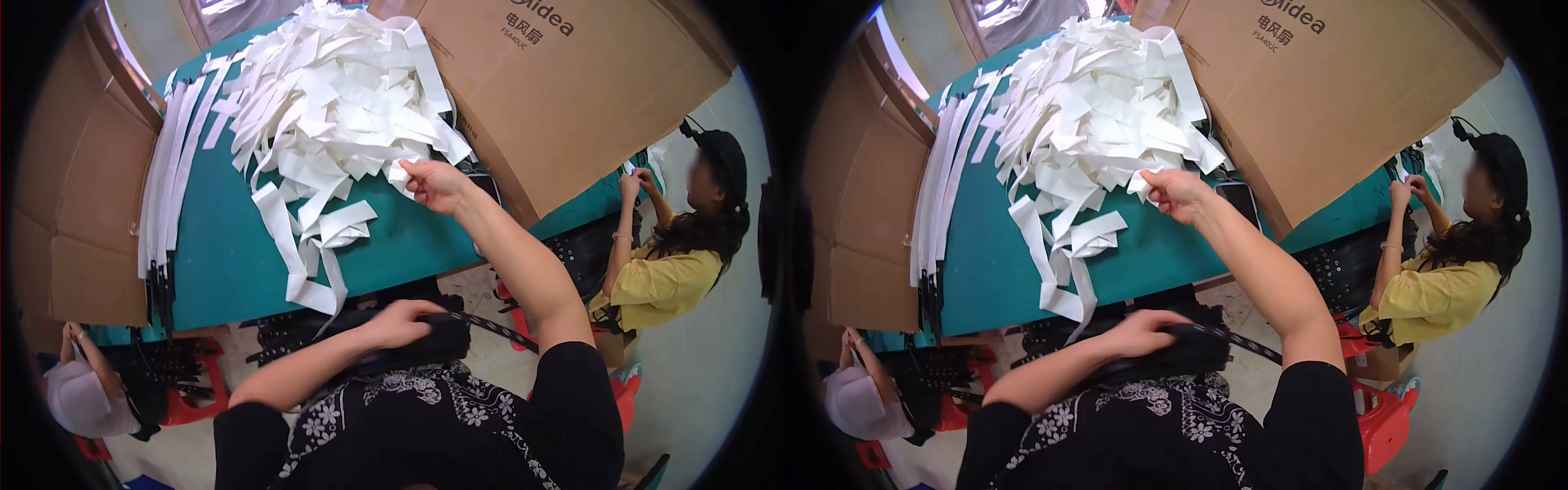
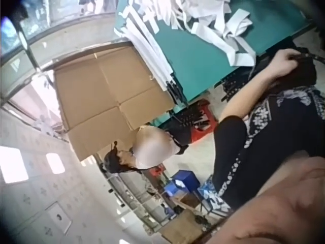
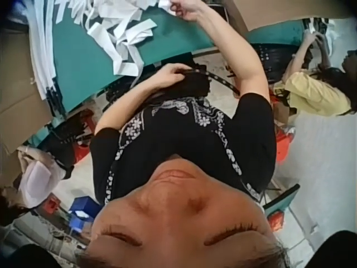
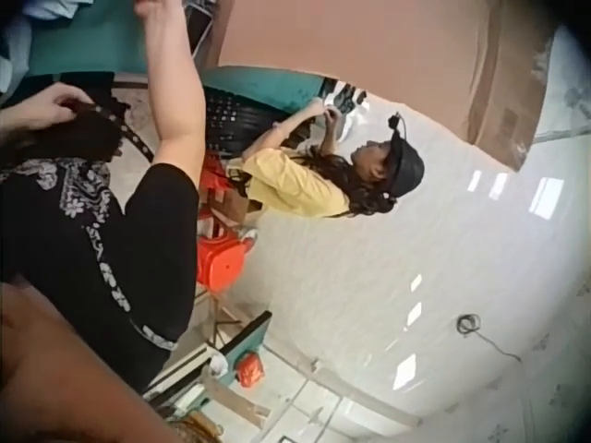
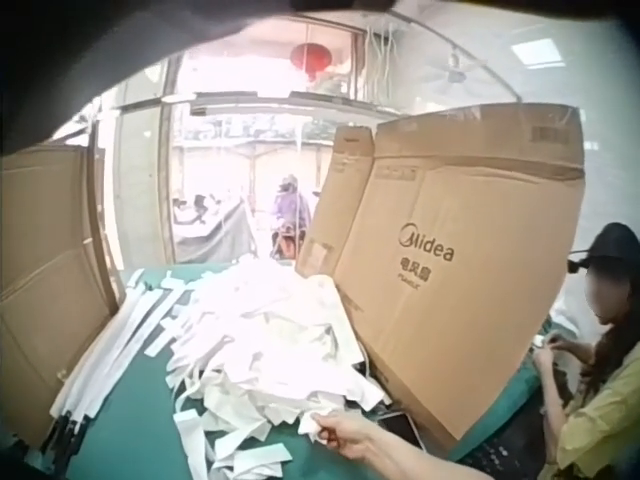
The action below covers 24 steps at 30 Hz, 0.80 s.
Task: The worker is attaching white protective strips to black belts and trimming them with scissors at a factory workbench.
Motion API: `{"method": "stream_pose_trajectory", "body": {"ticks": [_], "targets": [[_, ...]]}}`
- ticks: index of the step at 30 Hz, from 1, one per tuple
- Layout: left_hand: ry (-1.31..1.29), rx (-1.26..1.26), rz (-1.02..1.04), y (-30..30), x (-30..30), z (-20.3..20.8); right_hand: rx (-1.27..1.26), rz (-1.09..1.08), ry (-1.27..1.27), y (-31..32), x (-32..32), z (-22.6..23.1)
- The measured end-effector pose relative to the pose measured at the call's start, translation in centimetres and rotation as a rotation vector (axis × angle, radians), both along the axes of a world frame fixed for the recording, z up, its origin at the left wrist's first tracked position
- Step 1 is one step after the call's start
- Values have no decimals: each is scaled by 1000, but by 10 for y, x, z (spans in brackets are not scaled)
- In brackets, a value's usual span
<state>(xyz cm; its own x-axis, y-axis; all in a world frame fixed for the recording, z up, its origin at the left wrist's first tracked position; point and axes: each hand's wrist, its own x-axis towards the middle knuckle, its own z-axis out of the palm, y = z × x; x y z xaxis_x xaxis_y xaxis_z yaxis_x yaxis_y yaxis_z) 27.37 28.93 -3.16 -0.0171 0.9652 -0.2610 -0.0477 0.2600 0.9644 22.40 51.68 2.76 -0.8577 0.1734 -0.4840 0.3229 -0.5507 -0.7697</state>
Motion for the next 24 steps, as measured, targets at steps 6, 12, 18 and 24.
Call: {"method": "stream_pose_trajectory", "body": {"ticks": [6, 12, 18, 24], "targets": [[-242, -67, 602, -103, -56, 56, -391, -134, 12, -25, 8, -13], [-229, 60, 648, -106, -74, 59, -626, -345, 116, -64, 6, -19], [-306, -93, 337, -61, -95, 56, -626, -374, 228, -82, -11, -27], [-296, 17, 549, -10, -124, 49, -481, -228, 345, -94, -13, -12]]}}
